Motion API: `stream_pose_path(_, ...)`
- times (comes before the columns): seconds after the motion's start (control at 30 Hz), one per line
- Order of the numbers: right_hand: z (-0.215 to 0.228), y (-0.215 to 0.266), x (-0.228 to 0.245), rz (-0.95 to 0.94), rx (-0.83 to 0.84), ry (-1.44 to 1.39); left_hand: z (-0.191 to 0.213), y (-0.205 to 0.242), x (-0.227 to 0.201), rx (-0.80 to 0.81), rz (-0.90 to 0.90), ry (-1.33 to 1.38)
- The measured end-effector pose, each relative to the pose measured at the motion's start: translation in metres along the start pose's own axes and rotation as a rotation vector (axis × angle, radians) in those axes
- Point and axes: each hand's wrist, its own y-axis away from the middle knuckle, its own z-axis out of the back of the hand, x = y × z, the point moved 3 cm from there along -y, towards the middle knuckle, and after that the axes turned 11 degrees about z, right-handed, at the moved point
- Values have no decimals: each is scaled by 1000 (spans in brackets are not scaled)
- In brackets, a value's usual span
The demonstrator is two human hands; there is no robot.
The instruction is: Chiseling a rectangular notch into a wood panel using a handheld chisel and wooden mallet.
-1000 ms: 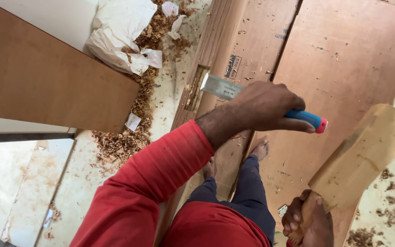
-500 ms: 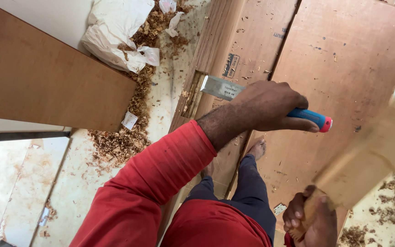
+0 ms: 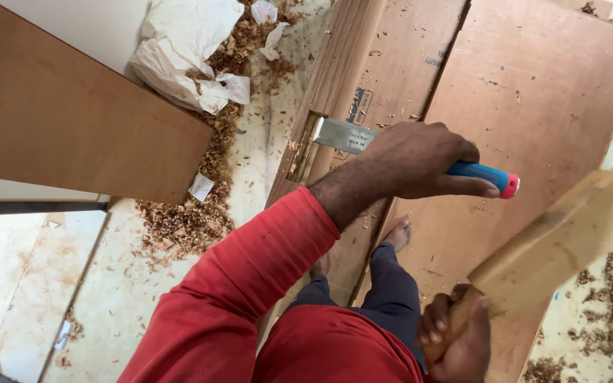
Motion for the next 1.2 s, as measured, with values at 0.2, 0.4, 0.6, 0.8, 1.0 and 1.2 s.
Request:
stream_pose_path(0.2,12,-8,2,-46,-17,100,-4,-2,5,-3,13,-26)
stream_pose_path(0.4,-8,-7,13,-67,-59,196,-3,-1,10,-2,29,-36)
stream_pose_path(0.6,-17,-4,12,-1,-83,294,2,3,14,-9,46,-38)
stream_pose_path(0.8,-25,-2,9,25,-50,260,3,5,15,-3,69,-37)
stream_pose_path(1.0,-26,-1,4,12,-71,206,4,6,17,-21,63,-7)
stream_pose_path(1.2,-19,-1,-3,-3,-40,190,2,6,16,-35,49,-3)
